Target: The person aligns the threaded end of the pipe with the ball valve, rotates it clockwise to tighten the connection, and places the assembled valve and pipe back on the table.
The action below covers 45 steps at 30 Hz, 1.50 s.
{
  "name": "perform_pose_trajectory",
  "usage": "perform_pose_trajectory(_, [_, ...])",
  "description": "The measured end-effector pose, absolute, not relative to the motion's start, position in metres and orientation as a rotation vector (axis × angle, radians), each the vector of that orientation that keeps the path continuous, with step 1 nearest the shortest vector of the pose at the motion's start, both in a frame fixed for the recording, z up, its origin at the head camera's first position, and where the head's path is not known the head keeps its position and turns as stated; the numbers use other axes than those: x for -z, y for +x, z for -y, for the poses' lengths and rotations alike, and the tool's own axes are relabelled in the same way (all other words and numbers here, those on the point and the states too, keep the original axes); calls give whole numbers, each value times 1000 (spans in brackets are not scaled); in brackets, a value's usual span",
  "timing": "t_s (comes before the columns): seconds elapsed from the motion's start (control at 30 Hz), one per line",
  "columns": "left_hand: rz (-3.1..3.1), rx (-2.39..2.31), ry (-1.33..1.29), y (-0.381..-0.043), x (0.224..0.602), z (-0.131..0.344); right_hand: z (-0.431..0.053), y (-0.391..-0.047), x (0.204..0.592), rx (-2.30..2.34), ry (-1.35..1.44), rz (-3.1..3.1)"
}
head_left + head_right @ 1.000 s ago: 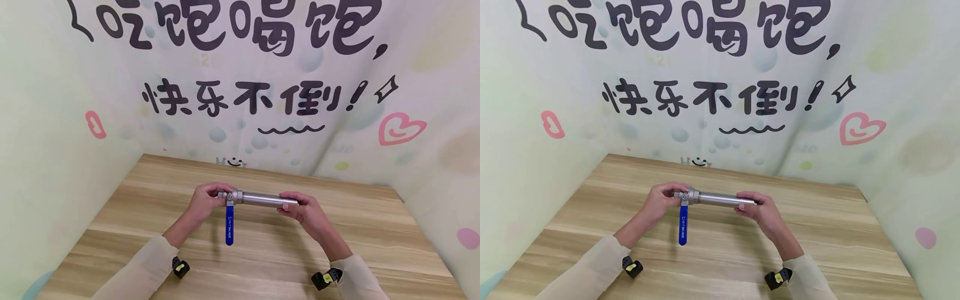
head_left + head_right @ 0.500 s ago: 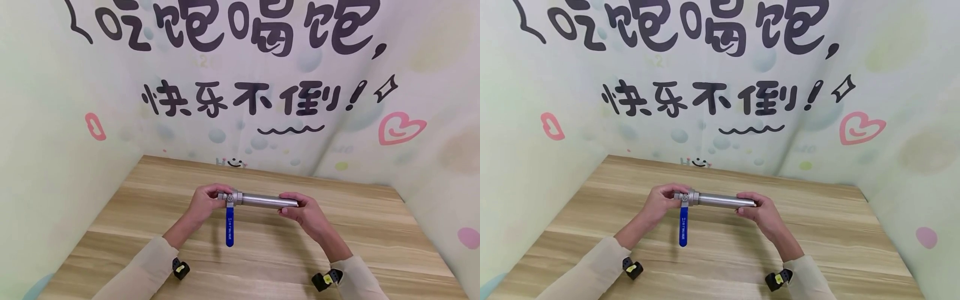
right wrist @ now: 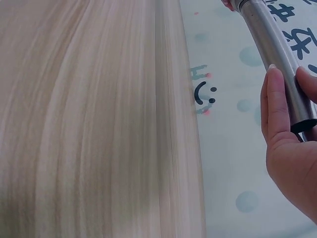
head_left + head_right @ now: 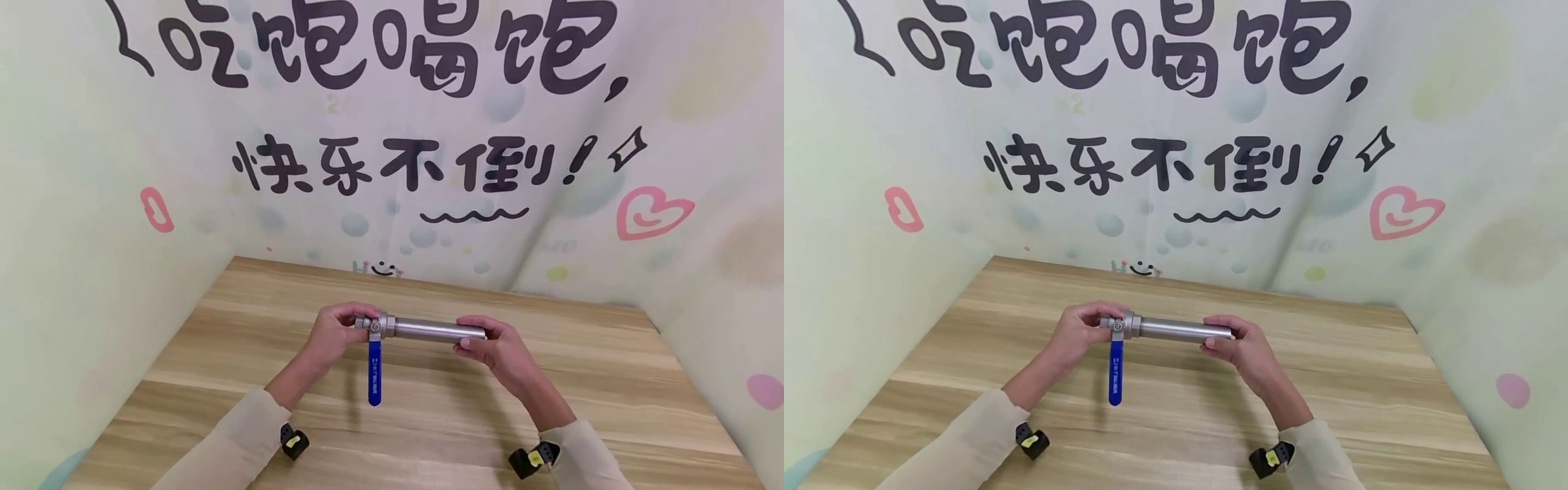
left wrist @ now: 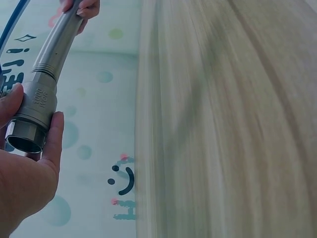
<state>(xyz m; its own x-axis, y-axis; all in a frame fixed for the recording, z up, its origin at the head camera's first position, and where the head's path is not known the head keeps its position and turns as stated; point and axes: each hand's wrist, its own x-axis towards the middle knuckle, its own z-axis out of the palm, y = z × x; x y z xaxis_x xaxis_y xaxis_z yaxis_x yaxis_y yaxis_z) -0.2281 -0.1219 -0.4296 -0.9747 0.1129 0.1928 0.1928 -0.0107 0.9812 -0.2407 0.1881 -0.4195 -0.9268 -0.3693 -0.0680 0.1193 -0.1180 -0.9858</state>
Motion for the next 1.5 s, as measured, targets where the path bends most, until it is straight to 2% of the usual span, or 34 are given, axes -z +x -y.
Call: perform_pose_trajectory(1.5, [2158, 2139, -357, -228, 433, 124, -188, -245, 425, 2088, -282, -1868])
